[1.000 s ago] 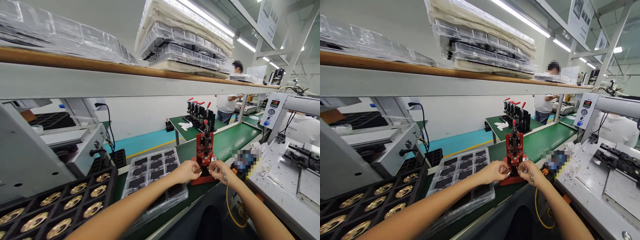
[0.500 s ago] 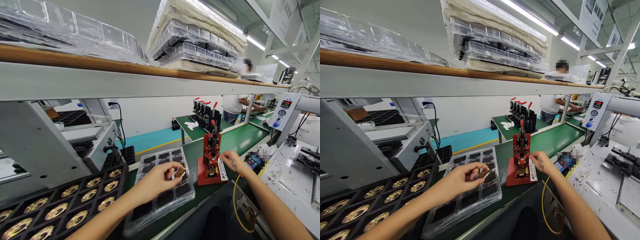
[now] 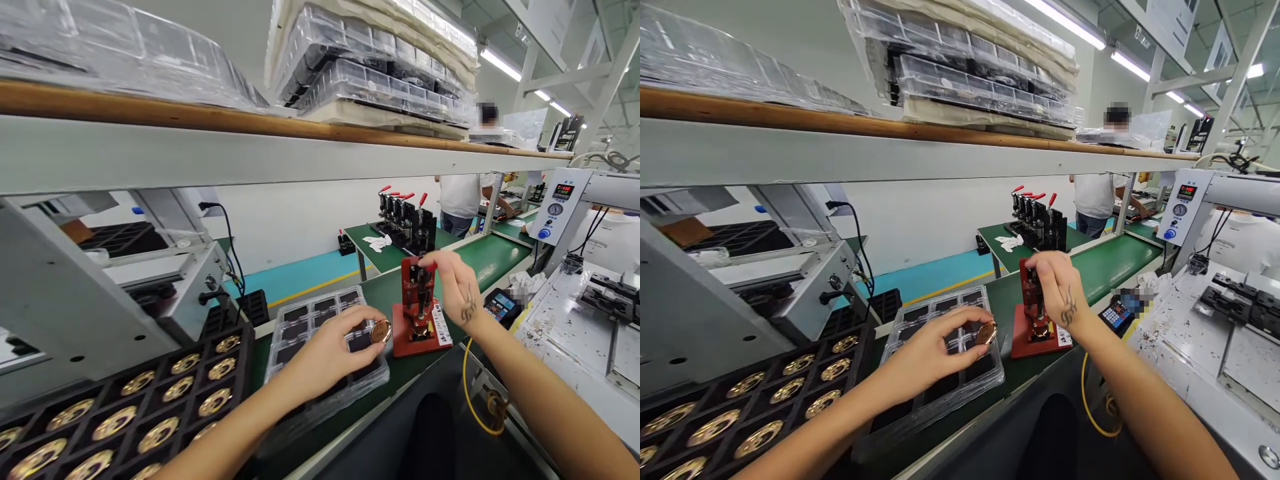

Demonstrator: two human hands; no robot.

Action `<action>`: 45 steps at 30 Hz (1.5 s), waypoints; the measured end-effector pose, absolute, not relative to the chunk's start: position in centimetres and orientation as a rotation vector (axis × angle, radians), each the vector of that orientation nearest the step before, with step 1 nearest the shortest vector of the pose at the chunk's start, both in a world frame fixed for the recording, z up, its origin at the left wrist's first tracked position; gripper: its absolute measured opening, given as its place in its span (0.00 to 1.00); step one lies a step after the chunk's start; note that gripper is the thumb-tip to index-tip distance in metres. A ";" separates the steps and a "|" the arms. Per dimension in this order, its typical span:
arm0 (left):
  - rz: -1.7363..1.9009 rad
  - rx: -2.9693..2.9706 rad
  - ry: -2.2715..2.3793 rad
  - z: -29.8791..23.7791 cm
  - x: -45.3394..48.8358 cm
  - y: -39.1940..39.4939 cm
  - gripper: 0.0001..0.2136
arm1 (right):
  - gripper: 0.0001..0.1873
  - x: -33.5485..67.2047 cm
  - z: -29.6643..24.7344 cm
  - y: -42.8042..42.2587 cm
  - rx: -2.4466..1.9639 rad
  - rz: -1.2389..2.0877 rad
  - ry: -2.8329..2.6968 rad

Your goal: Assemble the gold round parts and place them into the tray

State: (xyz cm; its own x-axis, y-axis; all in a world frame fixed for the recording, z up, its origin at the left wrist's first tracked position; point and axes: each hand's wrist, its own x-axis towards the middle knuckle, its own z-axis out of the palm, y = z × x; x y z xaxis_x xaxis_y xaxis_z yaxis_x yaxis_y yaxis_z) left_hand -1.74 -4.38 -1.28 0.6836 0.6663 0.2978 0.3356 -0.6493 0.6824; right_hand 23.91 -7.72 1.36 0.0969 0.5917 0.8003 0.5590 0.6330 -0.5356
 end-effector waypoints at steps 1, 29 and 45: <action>0.704 2.260 0.781 -1.4 -1.8 -4.5 0.11 | 0.25 24.0 0.0 -8.7 -0.952 -0.016 -1.587; 0.756 2.260 0.433 -1.6 4.3 -12.2 0.18 | 0.18 23.1 -5.6 -20.3 -1.106 0.907 -1.241; 0.962 1.989 1.917 -8.9 -20.2 -17.2 0.14 | 0.23 26.0 -19.5 -24.5 -1.390 1.053 -1.486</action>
State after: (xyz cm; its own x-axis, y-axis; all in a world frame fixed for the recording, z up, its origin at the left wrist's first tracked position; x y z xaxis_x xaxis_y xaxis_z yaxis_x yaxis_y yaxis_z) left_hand -20.16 -17.18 -8.92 -0.0629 0.9514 0.3014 0.8100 -0.1278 0.5723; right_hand 25.96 -24.48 -19.52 -0.0484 0.9985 0.0249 0.3076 0.0386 -0.9507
